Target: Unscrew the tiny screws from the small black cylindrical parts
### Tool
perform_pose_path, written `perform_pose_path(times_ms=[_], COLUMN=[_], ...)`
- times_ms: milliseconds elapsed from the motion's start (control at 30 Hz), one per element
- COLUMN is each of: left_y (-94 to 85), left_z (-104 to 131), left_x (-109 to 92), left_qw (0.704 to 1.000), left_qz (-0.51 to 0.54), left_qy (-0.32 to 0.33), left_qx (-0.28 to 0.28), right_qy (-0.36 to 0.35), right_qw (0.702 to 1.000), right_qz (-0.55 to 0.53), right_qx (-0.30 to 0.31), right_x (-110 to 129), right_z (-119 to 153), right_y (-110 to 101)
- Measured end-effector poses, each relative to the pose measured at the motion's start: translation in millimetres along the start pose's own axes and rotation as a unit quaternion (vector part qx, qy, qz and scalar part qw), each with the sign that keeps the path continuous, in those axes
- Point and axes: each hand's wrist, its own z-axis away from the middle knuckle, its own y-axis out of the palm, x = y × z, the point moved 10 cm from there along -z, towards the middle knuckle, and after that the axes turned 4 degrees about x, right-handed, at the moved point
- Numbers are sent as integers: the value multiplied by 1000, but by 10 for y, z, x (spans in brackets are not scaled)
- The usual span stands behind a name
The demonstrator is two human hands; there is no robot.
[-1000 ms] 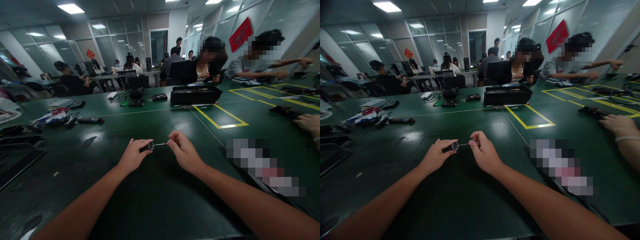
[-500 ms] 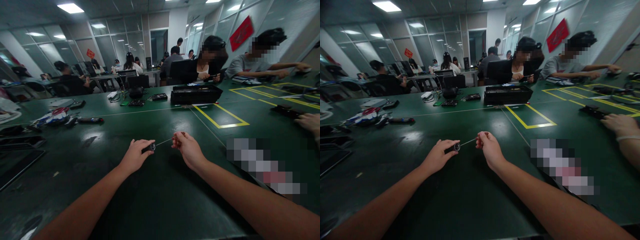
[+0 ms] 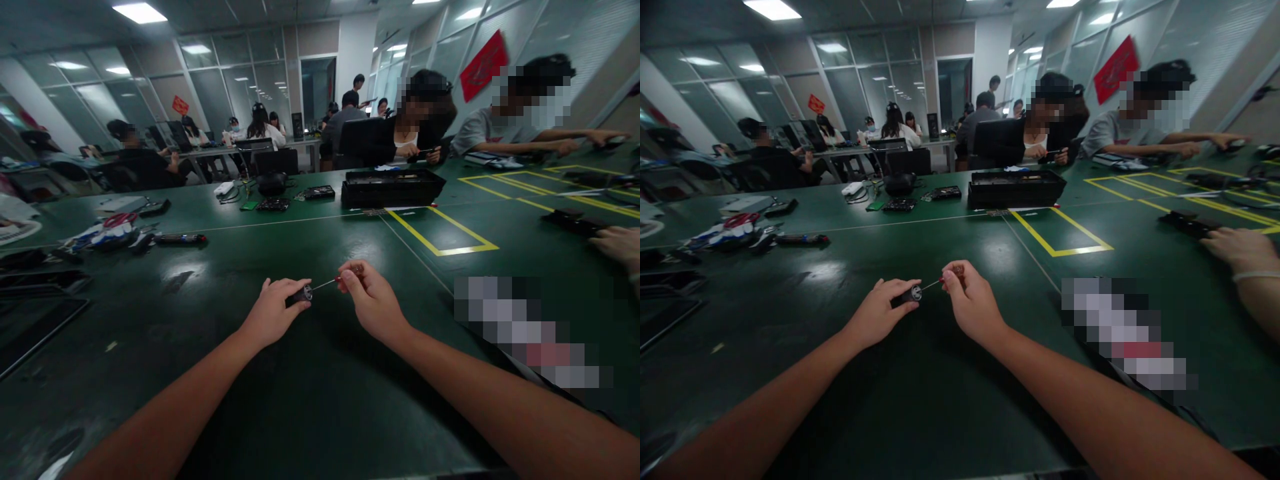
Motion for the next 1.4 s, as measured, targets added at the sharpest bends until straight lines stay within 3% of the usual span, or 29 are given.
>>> perform_pose_path(times_ms=[200, 367, 500, 633, 733, 933, 1033, 1167, 1400], left_y=[37, 24, -56, -162, -186, -141, -25, 194, 376], left_z=[-17, -23, -13, 2, 9, 18, -15, -127, -270], left_x=[-16, -34, -30, 42, 76, -106, -214, -372, -408], left_qw=[1000, 1000, 999, 990, 980, 991, 995, 993, 985], left_qz=[-1, 9, 43, 110, 175, 125, 69, -34, -113], left_qy=[0, 0, -1, -15, -22, -35, -51, -19, -6], left_qx=[7, 0, -30, -87, -97, -19, 41, 109, 128], right_qy=[-31, -40, -48, -46, -41, -42, -37, -31, -30], right_qw=[996, 987, 985, 986, 988, 990, 991, 992, 993], right_qz=[77, 151, 154, 146, 135, 118, 109, 100, 98], right_qx=[12, -34, -64, -61, -60, -72, -68, -68, -61], right_x=[117, 226, 260, 254, 245, 253, 237, 216, 214], right_z=[15, 25, 39, 44, 43, 38, 32, 22, 18], right_y=[20, -78, -153, -155, -158, -194, -189, -191, -186])
